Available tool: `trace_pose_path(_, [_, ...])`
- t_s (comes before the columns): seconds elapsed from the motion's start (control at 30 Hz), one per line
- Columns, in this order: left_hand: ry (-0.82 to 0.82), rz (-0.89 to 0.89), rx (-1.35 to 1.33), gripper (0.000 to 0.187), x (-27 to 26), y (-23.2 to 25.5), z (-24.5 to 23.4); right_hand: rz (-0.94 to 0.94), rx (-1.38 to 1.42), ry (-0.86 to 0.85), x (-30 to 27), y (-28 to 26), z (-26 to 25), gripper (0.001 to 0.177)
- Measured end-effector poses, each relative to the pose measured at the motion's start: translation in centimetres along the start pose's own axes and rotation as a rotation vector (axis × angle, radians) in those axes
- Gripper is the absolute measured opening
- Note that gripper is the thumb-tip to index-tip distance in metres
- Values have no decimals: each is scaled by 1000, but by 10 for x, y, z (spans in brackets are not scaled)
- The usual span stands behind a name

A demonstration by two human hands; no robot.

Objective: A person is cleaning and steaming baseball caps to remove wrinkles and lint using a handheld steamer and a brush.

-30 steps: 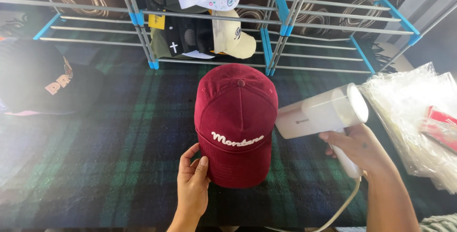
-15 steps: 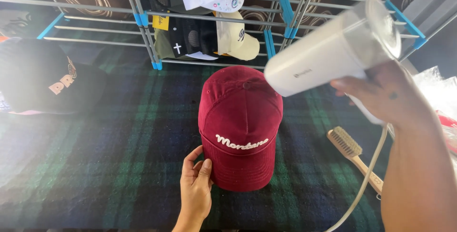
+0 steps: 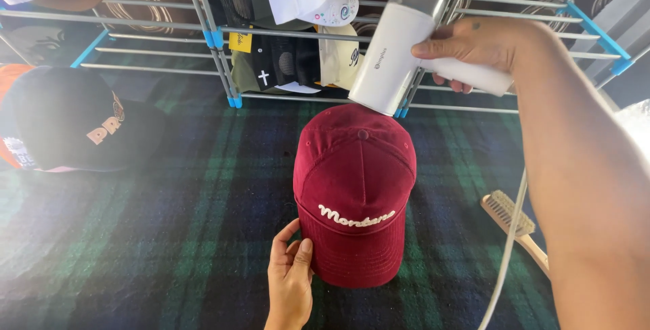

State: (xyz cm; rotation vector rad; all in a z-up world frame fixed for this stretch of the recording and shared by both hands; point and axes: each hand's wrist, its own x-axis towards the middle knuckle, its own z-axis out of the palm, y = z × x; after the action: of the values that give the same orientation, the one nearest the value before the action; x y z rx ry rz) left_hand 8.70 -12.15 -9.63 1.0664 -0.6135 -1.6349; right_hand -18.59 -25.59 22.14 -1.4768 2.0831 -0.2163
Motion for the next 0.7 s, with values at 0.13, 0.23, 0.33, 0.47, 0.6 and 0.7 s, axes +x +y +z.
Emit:
trace_pose_path(0.13, [32,-33,13,44,-1,4,1,-24,213,-96,55,58,10,53])
trace_pose_path(0.23, [26,-29,0,45,3,-2,0,9,273,-134,70,93,27,62])
trace_pose_path(0.33, [-36,51,-38,46,6,-9,-5,47,359,-155,74,120,57,49])
trace_pose_path(0.47, [-2,19,13,44,2,-2,0,183,599,-206,87,170,102,48])
trace_pose_path(0.6, [-13,31,12,44,4,-5,-4,116,594,-249,71,188,121,53])
trace_pose_path(0.7, [-40,63,17,44,4,-8,-4,196,632,-25,27,164,103,47])
